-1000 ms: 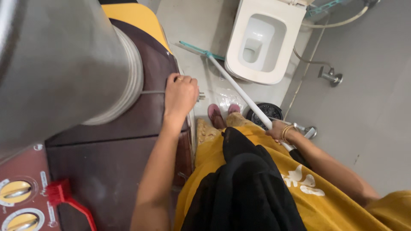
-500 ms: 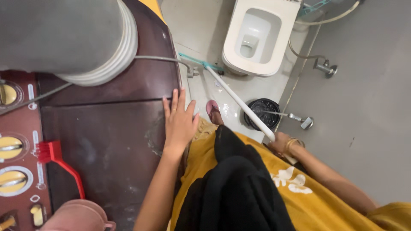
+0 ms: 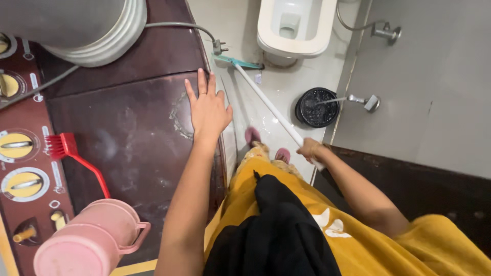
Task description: The person pours water from a bucket onto the bathroom floor and uses a squeegee to push the water toward a drain, repeating this action across different areas of the floor.
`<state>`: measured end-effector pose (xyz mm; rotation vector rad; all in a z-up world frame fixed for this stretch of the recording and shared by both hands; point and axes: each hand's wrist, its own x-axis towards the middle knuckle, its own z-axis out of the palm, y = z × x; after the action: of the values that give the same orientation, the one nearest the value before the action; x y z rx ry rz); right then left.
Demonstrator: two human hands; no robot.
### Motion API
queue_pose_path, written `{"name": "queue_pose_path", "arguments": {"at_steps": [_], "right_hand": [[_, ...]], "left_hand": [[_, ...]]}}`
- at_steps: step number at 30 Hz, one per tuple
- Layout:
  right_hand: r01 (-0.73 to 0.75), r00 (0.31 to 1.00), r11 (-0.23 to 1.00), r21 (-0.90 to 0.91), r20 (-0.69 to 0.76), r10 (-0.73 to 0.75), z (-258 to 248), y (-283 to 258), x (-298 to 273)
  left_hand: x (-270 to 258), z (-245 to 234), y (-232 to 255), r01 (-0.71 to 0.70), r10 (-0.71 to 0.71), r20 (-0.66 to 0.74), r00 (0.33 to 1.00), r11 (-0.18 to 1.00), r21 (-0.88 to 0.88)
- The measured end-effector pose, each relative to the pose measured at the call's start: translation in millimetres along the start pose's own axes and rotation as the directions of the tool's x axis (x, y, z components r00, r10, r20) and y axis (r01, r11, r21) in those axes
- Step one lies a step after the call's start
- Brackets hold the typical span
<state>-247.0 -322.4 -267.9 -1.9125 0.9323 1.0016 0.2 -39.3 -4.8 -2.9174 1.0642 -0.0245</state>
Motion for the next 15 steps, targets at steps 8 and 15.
{"name": "queue_pose_path", "arguments": {"at_steps": [8, 15], "right_hand": [[-0.080, 0.996, 0.986, 0.149, 0.041, 0.075, 11.2, 51.7, -104.7], [-0.029, 0.981, 0.964, -0.265, -0.195, -0.024, -11.3, 8.0, -113.2]], "left_hand": [[15.1, 4.2, 1.9, 0.027, -0.029, 0.083, 0.996, 0.999, 0.025], [16.9, 3.4, 3.9, 0.029, -0.032, 0.081, 0.996, 0.999, 0.039]]}}
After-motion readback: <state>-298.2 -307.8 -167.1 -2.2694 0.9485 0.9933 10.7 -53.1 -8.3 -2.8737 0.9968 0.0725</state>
